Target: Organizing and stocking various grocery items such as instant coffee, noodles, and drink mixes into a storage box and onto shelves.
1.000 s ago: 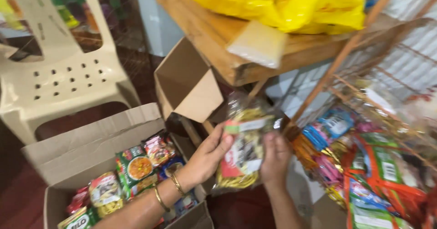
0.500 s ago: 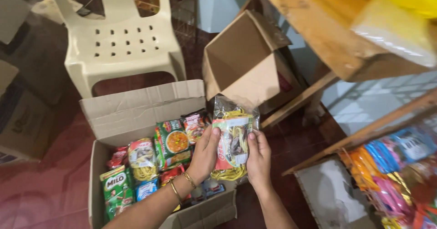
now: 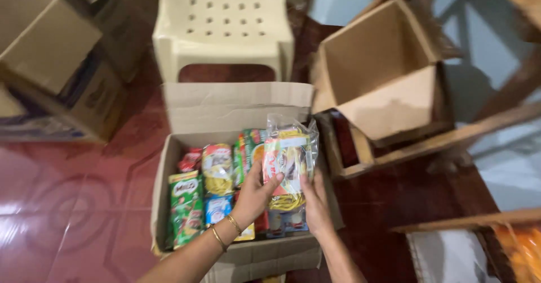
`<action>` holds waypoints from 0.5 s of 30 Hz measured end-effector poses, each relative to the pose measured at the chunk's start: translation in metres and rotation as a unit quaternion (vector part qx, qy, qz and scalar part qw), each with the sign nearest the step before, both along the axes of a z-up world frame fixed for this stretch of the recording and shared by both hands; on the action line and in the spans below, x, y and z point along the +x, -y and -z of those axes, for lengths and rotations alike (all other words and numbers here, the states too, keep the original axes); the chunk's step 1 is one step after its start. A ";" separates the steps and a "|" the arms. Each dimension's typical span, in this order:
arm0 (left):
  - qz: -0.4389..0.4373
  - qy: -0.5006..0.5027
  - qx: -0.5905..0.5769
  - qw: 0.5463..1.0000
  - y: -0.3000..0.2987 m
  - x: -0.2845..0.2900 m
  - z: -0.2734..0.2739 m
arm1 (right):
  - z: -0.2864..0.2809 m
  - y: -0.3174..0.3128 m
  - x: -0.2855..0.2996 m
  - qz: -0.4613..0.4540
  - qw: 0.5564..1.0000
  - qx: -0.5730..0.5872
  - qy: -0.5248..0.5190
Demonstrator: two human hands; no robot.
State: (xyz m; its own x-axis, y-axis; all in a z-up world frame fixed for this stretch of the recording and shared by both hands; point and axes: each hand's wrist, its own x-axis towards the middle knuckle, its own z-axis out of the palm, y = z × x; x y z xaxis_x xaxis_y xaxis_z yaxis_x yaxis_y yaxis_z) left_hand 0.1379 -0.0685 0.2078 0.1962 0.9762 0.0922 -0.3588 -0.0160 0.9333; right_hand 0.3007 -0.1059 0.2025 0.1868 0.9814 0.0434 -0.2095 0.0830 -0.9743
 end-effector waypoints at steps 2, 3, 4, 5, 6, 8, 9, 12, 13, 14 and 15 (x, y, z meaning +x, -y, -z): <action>-0.014 -0.018 -0.006 1.000 -0.003 -0.019 0.026 | 0.024 -0.005 -0.016 -0.027 0.999 -0.037 -0.003; -0.015 -0.036 -0.011 0.999 -0.005 -0.026 0.038 | 0.035 -0.006 -0.022 -0.041 0.997 -0.072 -0.005; -0.023 -0.036 -0.014 0.999 -0.006 -0.036 0.048 | 0.048 -0.012 -0.030 -0.049 0.996 -0.074 -0.004; -0.040 -0.066 -0.019 0.997 -0.007 -0.046 0.058 | 0.061 -0.017 -0.039 -0.055 0.993 -0.104 -0.008; -0.057 -0.096 -0.024 0.994 -0.008 -0.055 0.067 | 0.074 -0.022 -0.046 -0.060 0.989 -0.134 -0.011; -0.063 -0.086 -0.062 0.992 -0.011 -0.074 0.065 | 0.091 -0.033 -0.065 -0.067 0.986 -0.150 0.000; -0.069 -0.074 -0.099 0.990 -0.012 -0.083 0.064 | 0.101 -0.038 -0.074 -0.075 0.983 -0.164 0.012; -0.046 -0.089 -0.072 0.992 -0.028 -0.113 0.105 | 0.166 -0.061 -0.087 -0.123 0.987 -0.101 0.024; -0.048 -0.090 -0.073 0.992 -0.033 -0.120 0.118 | 0.163 -0.066 -0.096 -0.125 0.987 -0.102 0.023; -0.058 -0.113 -0.073 0.989 -0.038 -0.127 0.132 | 0.160 -0.072 -0.105 -0.144 0.984 -0.098 0.043; -0.069 -0.134 -0.075 0.986 -0.040 -0.132 0.147 | 0.157 -0.074 -0.112 -0.162 0.980 -0.096 0.063</action>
State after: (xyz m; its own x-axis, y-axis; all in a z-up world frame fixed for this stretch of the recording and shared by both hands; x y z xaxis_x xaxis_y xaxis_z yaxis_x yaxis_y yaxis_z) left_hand 0.0056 -0.0288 0.0611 0.0592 0.9939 -0.0925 -0.1025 0.0982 0.9899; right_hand 0.1887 -0.0324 0.0453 -0.1312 0.9808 -0.1444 -0.0707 -0.1545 -0.9855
